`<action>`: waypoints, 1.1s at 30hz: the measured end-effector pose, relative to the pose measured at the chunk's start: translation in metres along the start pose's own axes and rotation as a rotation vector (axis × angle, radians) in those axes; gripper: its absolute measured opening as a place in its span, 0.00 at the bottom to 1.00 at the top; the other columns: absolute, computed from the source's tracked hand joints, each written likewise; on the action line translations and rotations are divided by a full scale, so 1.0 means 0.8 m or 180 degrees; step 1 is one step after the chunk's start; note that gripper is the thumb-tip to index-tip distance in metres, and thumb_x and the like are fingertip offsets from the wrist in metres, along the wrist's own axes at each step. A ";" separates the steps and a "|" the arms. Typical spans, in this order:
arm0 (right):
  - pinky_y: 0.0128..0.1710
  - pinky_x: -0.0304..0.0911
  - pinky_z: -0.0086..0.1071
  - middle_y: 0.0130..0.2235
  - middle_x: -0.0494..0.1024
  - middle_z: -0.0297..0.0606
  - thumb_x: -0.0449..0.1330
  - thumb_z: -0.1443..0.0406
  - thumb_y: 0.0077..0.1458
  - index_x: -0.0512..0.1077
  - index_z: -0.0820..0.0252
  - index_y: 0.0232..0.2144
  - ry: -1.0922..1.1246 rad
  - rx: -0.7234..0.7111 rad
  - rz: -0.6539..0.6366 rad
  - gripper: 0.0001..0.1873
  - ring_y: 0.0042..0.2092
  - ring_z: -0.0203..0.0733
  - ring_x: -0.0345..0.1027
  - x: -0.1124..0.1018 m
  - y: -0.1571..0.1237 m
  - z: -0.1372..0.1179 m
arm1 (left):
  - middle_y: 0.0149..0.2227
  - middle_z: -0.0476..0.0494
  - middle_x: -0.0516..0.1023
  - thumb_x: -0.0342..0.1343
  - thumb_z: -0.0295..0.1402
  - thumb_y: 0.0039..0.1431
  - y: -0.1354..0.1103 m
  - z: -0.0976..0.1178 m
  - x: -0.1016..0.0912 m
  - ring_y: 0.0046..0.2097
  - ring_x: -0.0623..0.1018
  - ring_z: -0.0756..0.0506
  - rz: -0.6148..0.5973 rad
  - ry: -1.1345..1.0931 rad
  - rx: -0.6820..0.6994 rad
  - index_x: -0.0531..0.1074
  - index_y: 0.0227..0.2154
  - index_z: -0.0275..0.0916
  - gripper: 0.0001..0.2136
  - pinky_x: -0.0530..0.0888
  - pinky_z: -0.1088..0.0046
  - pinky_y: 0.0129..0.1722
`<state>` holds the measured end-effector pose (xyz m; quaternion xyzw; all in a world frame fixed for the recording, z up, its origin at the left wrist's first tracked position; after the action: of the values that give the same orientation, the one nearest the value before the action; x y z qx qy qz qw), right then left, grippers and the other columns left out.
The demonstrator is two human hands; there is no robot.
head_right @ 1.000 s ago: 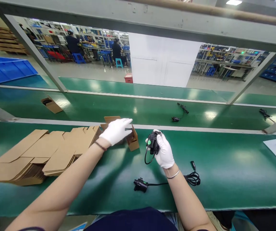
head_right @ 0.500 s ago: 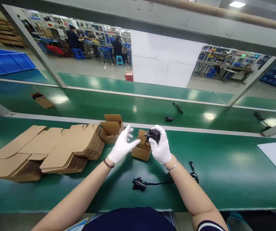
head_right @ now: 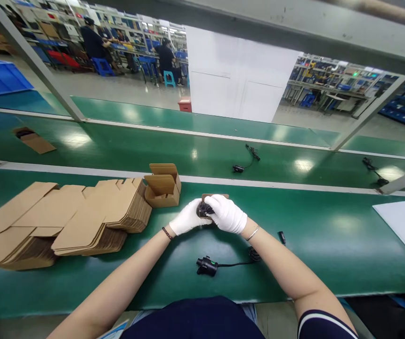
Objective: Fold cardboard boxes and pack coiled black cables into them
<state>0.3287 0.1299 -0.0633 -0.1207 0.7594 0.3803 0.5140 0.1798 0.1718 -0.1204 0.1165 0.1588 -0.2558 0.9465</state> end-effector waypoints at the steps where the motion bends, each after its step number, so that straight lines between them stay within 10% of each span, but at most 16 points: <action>1: 0.45 0.68 0.45 0.49 0.69 0.51 0.51 0.67 0.60 0.56 0.62 0.56 -0.0135 0.0072 -0.0380 0.21 0.49 0.49 0.66 0.003 0.003 0.001 | 0.44 0.41 0.76 0.69 0.39 0.40 -0.001 0.000 -0.001 0.45 0.77 0.39 0.0053 0.0089 -0.0029 0.67 0.44 0.36 0.28 0.74 0.62 0.45; 5: 0.39 0.67 0.40 0.44 0.70 0.48 0.53 0.65 0.60 0.60 0.64 0.53 -0.0560 0.0255 -0.1575 0.19 0.44 0.47 0.68 0.007 0.019 -0.007 | 0.42 0.42 0.76 0.69 0.37 0.39 -0.001 0.000 -0.004 0.44 0.76 0.40 0.0067 0.0272 -0.0091 0.68 0.41 0.37 0.25 0.73 0.62 0.45; 15: 0.31 0.62 0.34 0.38 0.77 0.46 0.57 0.64 0.57 0.70 0.63 0.42 -0.0666 0.0545 -0.2630 0.10 0.37 0.49 0.74 -0.007 0.051 -0.016 | 0.46 0.42 0.74 0.67 0.40 0.42 -0.002 0.005 -0.004 0.47 0.75 0.39 -0.0093 0.0483 -0.0152 0.67 0.44 0.39 0.26 0.72 0.62 0.45; 33: 0.33 0.62 0.35 0.42 0.75 0.48 0.51 0.70 0.60 0.66 0.62 0.49 -0.1045 0.0821 -0.2310 0.14 0.41 0.49 0.71 -0.021 0.041 -0.028 | 0.43 0.43 0.75 0.67 0.41 0.43 -0.001 0.011 -0.007 0.45 0.75 0.38 -0.0259 0.0392 -0.0164 0.68 0.43 0.39 0.24 0.72 0.61 0.46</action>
<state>0.3016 0.1329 -0.0300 -0.2528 0.6170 0.0905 0.7397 0.1768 0.1707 -0.1100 0.1010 0.2278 -0.2823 0.9264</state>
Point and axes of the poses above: each hand's wrist, its own y-axis towards the middle knuckle, its own x-axis out of the palm, z = x × y, the point moved 3 cm from there along y, towards the middle knuckle
